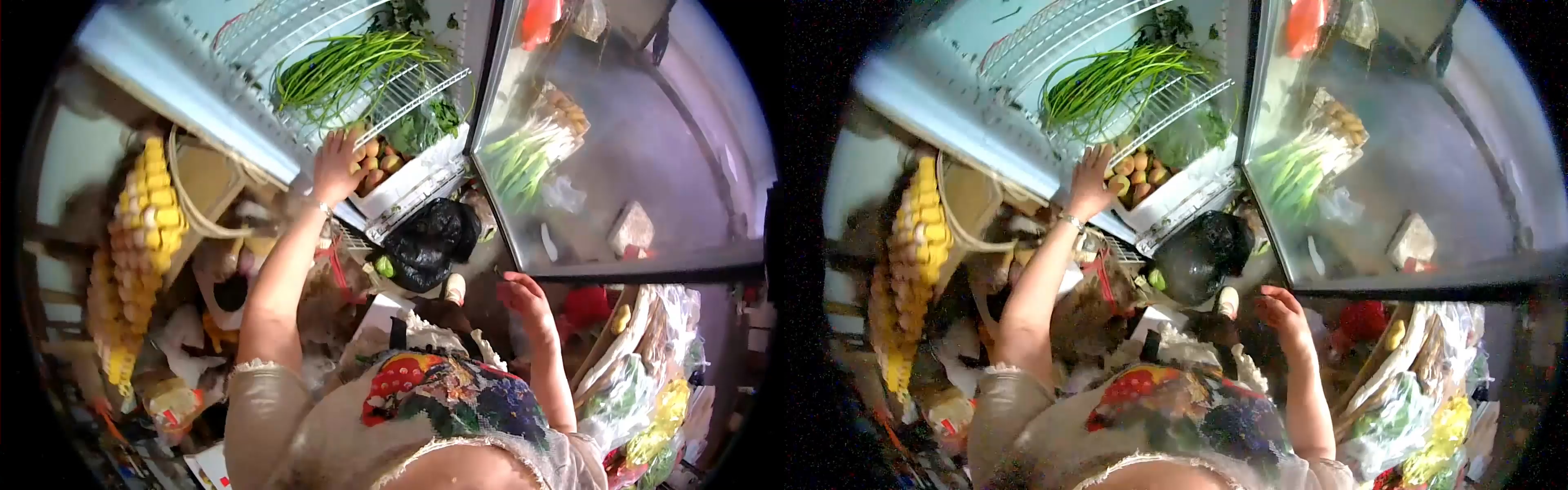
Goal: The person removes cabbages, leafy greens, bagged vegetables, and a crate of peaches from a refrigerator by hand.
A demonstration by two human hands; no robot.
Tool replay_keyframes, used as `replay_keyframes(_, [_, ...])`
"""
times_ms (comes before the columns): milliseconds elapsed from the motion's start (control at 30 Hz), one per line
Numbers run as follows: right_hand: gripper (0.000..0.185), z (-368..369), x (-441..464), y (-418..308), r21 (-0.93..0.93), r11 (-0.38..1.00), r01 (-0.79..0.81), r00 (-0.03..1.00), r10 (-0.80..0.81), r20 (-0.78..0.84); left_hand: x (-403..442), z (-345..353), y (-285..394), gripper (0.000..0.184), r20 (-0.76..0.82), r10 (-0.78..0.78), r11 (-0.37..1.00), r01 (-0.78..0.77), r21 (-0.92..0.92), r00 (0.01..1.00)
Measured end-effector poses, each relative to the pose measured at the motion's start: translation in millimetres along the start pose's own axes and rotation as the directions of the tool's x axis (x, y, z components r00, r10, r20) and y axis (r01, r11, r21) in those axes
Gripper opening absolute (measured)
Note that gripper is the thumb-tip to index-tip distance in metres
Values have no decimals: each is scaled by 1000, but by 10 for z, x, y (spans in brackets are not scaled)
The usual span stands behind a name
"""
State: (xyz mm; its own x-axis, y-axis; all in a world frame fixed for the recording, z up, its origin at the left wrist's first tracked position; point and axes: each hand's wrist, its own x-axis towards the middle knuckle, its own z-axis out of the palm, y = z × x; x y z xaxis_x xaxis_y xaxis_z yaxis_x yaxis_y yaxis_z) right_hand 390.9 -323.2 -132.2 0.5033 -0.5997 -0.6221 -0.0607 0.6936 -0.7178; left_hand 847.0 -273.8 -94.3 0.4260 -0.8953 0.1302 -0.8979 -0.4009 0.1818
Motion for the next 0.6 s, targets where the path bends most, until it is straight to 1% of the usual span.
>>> replay_keyframes(33, [30, 110, 237, -65, 21, 1000, -19, 999, 18, 36, 201, 127, -77, 83, -45, 54, 998, -53, 16, 998])
replay_keyframes(67, [34, 174, 398, -187, -40, 998, -47, 997, 50, 66, 386, 251, -168, 84, -46, 63, 997, -61, 47, 997])
replay_keyframes(100, [51, 151, 726, -132, -33, 999, -39, 989, 43, 141, 532, 325, -185, 85, -44, 68, 995, -64, 72, 997])
replay_keyframes(167, [68, 333, 1176, -310, -159, 982, -101, 979, 126, 158, 834, 523, -282, 88, -87, 87, 993, -79, 90, 992])
replay_keyframes(233, [78, 316, 1849, -158, -174, 980, -101, 973, 134, 187, 1016, 702, -395, 91, -69, 109, 988, -100, 119, 992])
replay_keyframes(267, [81, 292, 2237, -69, -224, 970, -92, 969, 139, 203, 1063, 779, -427, 91, -47, 110, 987, -103, 123, 993])
replay_keyframes(300, [84, 382, 2410, -162, -221, 974, -43, 976, 89, 200, 1078, 829, -454, 89, -16, 101, 987, -98, 127, 995])
replay_keyframes(333, [86, 430, 2701, -187, -292, 955, -46, 974, 108, 199, 1074, 857, -478, 88, 18, 90, 987, -92, 133, 996])
replay_keyframes(367, [88, 526, 2865, -319, -298, 953, -45, 969, 114, 220, 1079, 859, -486, 88, 50, 87, 986, -93, 137, 995])
replay_keyframes(400, [89, 536, 3190, -227, -246, 968, -39, 967, 99, 234, 1074, 841, -466, 86, 64, 70, 989, -78, 126, 995])
replay_keyframes(433, [91, 611, 3438, -221, -258, 966, -37, 970, 97, 223, 1083, 812, -439, 85, 71, 55, 991, -63, 116, 996])
replay_keyframes(500, [98, 766, 3929, -113, -356, 933, 44, 993, -2, 119, 1111, 765, -395, 83, 86, 71, 989, -82, 127, 994])
replay_keyframes(533, [99, 898, 4154, -80, -377, 921, 100, 994, -72, 88, 1114, 752, -374, 82, 88, 61, 992, -71, 107, 994])
replay_keyframes(567, [100, 923, 4280, -40, -280, 959, 47, 996, -23, 88, 1122, 748, -369, 82, 86, 52, 994, -59, 88, 995])
replay_keyframes(600, [100, 1065, 4237, -207, -181, 983, -9, 996, 25, 87, 1121, 755, -378, 81, 78, 58, 993, -66, 98, 995])
